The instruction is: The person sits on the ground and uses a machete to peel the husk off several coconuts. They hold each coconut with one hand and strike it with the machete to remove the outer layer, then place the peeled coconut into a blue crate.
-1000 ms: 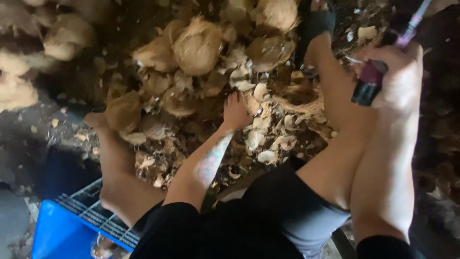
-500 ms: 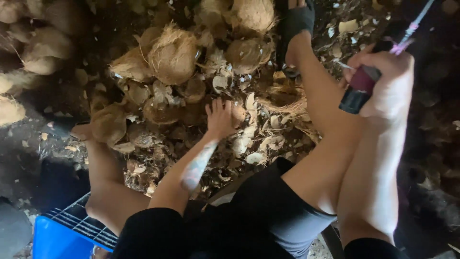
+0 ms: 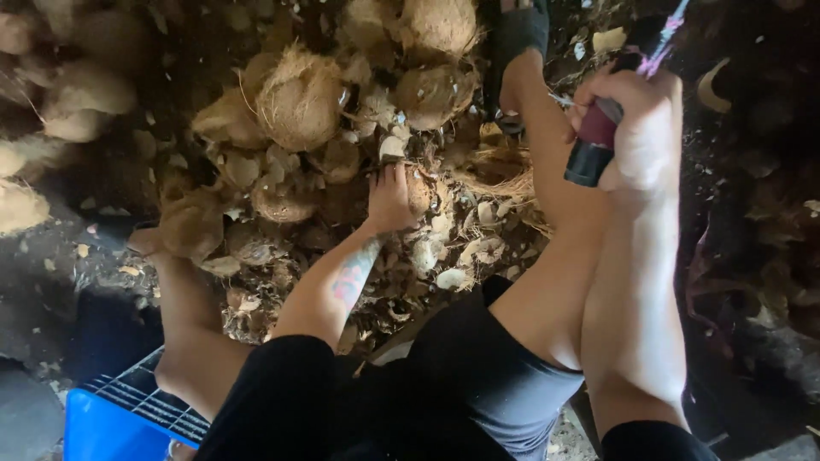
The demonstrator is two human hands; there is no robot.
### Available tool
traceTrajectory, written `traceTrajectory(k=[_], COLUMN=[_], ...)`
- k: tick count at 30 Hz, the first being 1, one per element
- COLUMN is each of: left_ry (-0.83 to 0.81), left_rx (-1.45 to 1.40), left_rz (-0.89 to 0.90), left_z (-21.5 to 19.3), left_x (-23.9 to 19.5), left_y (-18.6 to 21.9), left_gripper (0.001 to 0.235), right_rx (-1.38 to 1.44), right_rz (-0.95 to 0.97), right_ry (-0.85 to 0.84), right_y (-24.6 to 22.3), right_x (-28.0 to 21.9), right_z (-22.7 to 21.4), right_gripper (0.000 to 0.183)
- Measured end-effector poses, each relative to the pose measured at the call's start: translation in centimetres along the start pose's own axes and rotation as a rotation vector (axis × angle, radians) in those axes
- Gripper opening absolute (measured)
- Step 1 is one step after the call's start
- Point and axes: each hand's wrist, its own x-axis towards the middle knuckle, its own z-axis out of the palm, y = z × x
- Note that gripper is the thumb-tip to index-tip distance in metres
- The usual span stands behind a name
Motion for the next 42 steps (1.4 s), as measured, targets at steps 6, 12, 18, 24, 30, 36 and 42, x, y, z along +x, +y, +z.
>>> traceTrajectory(k=[6, 12, 18, 24, 30, 36, 42], left_ry=[0.193, 0.108, 0.286, 0.632, 0.611, 0.590, 0.554], left_rx=[-0.012, -0.135, -1.200, -1.627, -2.369, -2.841, -2.898], left_rz=[0.087, -0.266, -0.507, 0.780, 0.385, 0.033, -0.346], left_z=[1.6, -4.6, -14.3, -7.0, -3.3, -3.5, -2.8], left_x=[0.9, -3.9, -15.5, -27.0, -29.4, -30.8, -27.8], left_y=[-1.6, -2.6, -6.0, -12.0, -11.2, -10.3, -11.8], left_gripper=[0.144, 0.136, 0.115, 0.060, 0.075, 0.089, 0.099], right_rx=[-0.109, -0.478, -0.939, -0.466, -0.097, -0.167, 0.092], right_rz=[-0.042, -0.209, -0.532, -0.603, -0.531, -0.590, -0.795], right_ry=[-0.082, -0.118, -0.089, -0.569, -0.779, -0.946, -1.147], right_y=[1.6, 5.0, 10.8, 11.0, 17.5, 21.1, 11.9], right_x=[1.1, 2.8, 3.3, -9.8, -19.4, -23.0, -30.1], right_z=[-0.4, -0.4, 1.8, 10.7, 16.7, 15.6, 16.4], right_gripper=[0.019, 0.022, 0.009, 0.010, 0.017, 0.022, 0.014])
